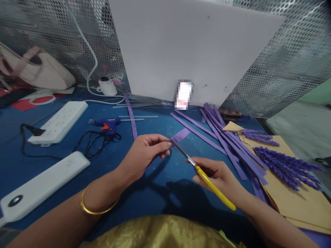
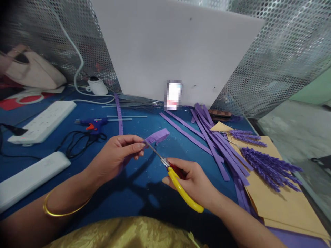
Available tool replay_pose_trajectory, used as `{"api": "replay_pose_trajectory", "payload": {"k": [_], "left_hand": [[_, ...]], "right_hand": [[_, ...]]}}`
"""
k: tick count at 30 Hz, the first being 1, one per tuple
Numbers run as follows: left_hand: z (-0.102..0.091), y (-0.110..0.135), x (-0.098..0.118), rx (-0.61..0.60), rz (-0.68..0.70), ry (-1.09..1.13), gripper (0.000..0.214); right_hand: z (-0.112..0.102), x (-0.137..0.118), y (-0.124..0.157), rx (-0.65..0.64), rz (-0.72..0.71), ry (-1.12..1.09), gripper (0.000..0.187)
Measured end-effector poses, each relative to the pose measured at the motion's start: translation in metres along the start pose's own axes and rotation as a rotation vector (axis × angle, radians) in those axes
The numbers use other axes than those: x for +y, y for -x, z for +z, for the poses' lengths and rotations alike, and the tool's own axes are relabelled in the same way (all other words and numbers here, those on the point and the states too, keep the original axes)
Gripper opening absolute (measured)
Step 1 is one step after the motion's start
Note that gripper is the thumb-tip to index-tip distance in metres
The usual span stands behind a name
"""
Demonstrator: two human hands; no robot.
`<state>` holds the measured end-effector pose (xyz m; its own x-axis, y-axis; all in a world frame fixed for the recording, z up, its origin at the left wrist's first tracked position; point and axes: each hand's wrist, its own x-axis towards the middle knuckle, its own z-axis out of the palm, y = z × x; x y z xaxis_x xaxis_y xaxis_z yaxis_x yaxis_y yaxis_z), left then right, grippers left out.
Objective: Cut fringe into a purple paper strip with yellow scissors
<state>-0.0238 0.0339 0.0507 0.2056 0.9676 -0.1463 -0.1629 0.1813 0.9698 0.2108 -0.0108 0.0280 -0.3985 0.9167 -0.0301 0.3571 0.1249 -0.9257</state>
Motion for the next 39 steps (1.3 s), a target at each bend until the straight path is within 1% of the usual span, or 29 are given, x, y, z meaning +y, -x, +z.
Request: {"api": "replay_pose_trajectory", "payload": {"k": [4, 7, 11, 14, 19, 25, 32, 39], "left_hand": [[-0.0008, -0.0005, -0.0012, -0.017, -0.008, 0.013, 0.011], [-0.0006, 0.0003, -0.0002, -0.017, -0.011, -0.028, 0.013], [-0.0004, 0.0011, 0.0004, 0.019, 0.021, -0.039, 0.012], [-0.0005, 0.0007, 0.0010, 0.045, 0.048, -0.024, 0.011], [0.0007, 0.0002, 0.0030, 0.069, 0.072, -0.076, 0.012], [0.0008, 0.0003, 0.0015, 0.084, 0.075, -0.116, 0.013], [0.0003, -0.0008, 0.0001, 0.070, 0.075, -0.132, 0.013], [0.0005, 0.0000, -0.0006, 0.053, 0.071, -0.098, 0.011]], "right_hand": [[-0.0006, -0.0047, -0.0018, -0.014, 0.008, -0.055, 0.031], [0.0003, -0.0028, -0.0016, 0.006, -0.002, -0.032, 0.029], [0.0011, 0.0011, 0.0011, 0.066, -0.051, 0.081, 0.038], [0.0004, 0.0026, 0.0026, 0.078, -0.075, 0.169, 0.045], [-0.0008, 0.0025, 0.0021, 0.106, -0.090, 0.313, 0.048], [0.0000, 0.0003, 0.0018, 0.097, -0.108, 0.291, 0.044], [0.0008, 0.0008, 0.0022, 0.094, -0.107, 0.282, 0.041], [0.0000, 0.0035, 0.0033, 0.073, -0.163, 0.307, 0.038]]}}
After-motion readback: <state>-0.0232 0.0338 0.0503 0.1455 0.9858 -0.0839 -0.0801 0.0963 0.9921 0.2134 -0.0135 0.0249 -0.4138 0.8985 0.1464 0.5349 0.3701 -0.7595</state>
